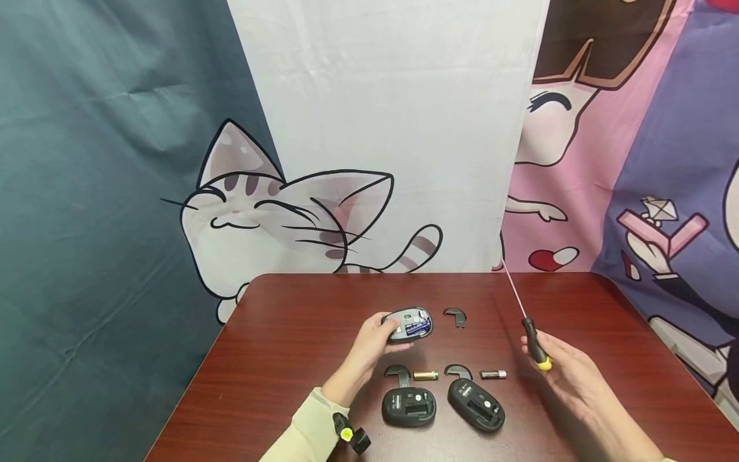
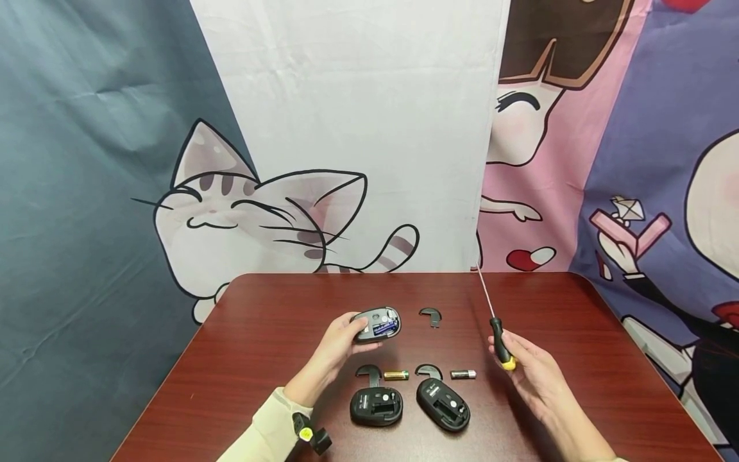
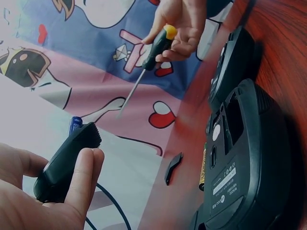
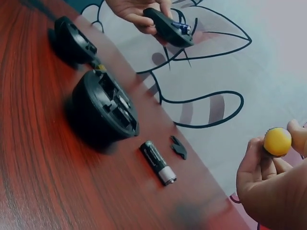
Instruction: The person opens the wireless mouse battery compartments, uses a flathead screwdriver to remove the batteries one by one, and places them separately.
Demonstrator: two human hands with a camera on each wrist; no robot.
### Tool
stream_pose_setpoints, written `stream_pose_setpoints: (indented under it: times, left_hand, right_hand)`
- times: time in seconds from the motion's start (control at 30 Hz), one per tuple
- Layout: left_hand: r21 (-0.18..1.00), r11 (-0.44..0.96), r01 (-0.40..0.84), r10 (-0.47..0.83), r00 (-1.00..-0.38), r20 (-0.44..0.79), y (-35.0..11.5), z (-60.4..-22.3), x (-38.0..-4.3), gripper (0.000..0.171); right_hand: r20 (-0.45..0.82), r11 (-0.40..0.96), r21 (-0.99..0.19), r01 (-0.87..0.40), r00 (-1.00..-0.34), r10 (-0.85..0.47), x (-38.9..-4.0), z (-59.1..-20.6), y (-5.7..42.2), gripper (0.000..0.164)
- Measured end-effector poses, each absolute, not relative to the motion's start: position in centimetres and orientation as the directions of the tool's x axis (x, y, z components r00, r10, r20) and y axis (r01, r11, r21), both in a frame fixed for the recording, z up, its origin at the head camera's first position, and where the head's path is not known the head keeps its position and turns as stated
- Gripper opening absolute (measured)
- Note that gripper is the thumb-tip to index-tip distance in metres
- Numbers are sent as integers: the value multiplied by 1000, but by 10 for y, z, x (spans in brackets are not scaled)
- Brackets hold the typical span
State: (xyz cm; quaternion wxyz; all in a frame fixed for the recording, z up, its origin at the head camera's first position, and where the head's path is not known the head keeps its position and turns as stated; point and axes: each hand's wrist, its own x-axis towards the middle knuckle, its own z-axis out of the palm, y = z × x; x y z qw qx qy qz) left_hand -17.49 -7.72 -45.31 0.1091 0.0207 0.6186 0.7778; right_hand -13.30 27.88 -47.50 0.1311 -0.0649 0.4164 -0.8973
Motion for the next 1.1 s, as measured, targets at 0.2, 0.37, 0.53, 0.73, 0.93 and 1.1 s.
stream_pose_setpoints:
  times: [0.2,0.37,0.53,0.73,0.93,1.1]
  left_hand:
    - [965,-218,-144,196,-975,-101,-79,-454,-176,35]
    - [965,-217,-146,193,-976,-104,-80,-453,-176,34]
    - [964,-221,-147,195,-975,-104,-81,-453,-175,34]
    - [969,-205,-139,201,-975,-97,-82,-453,-174,35]
    - [970,-190,-150,202,-973,-111,-83,-453,-172,36]
    - [971,-185,-152,204,-972,-113,-83,-447,-168,35]
  right_hand:
    - [-38,-401,-909,111,-982,-186,-135,-474,278,25]
    - [-64,-106,-992,65,-998,-9,-136,-471,278,26]
    - [67,562,-826,38,-984,165,-137,-467,281,54]
    - [204,782,-623,1,-965,164,-142,-468,288,53]
    - [170,803,-595,-12,-979,112,-146,-471,294,57]
    - [108,806,-592,17,-989,100,-148,-474,299,60]
